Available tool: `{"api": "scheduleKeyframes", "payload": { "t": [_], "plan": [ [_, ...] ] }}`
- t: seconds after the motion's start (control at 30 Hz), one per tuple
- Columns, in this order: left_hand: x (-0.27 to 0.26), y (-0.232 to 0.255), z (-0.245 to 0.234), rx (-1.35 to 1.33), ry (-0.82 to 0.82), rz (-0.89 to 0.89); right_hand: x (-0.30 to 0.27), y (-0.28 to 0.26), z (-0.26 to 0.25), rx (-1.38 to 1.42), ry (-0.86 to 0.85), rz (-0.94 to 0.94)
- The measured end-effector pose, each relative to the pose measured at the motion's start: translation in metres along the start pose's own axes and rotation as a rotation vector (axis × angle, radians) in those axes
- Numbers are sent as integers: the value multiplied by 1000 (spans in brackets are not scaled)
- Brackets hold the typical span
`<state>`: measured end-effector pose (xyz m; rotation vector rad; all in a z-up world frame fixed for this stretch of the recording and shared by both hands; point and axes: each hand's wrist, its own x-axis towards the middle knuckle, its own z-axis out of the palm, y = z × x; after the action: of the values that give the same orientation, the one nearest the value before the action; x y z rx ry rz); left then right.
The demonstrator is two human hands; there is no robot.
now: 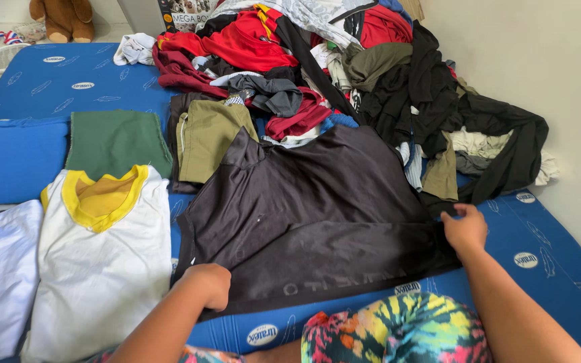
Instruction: The person folds various garments on a bed, including a dark gray t-shirt, a white t-shirt with yellow trim, dark shorts, and olive shorts. Each item is smoothed, folded into a compact rectangle, and placed in a growing stack.
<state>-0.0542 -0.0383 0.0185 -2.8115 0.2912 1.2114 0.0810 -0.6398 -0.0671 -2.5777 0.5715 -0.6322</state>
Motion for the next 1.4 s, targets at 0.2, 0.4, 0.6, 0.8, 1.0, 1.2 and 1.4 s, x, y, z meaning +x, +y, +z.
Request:
{"api": "scheduleKeyframes", "payload": {
  "t": [0.2, 0.4, 0.6, 0.8, 1.0, 1.2, 1.4],
  "plan": [
    [35, -42, -36, -476, 656, -209, 71, -89, 27, 169, -173, -10],
    [90, -95, -43, -773, 925, -304, 123, -183, 78, 159, -253, -270],
    [130, -113, -58, -1073, 860, -225, 147, -244, 118, -29, -437, -312],
    [152, -124, -65, -1108, 668, -254, 157, -259, 135, -260, -482, -468],
    [131, -169, -71, -1556, 769, -208, 177, -240, 93, -459, -334, -324],
    [112, -174, -65, -1833, 802, -50, 178, -197, 38, 41, -354, -157],
    [119, -162, -40, -1840, 722, 27, 139, -147, 29, 663, -569, -53]
  ]
}}
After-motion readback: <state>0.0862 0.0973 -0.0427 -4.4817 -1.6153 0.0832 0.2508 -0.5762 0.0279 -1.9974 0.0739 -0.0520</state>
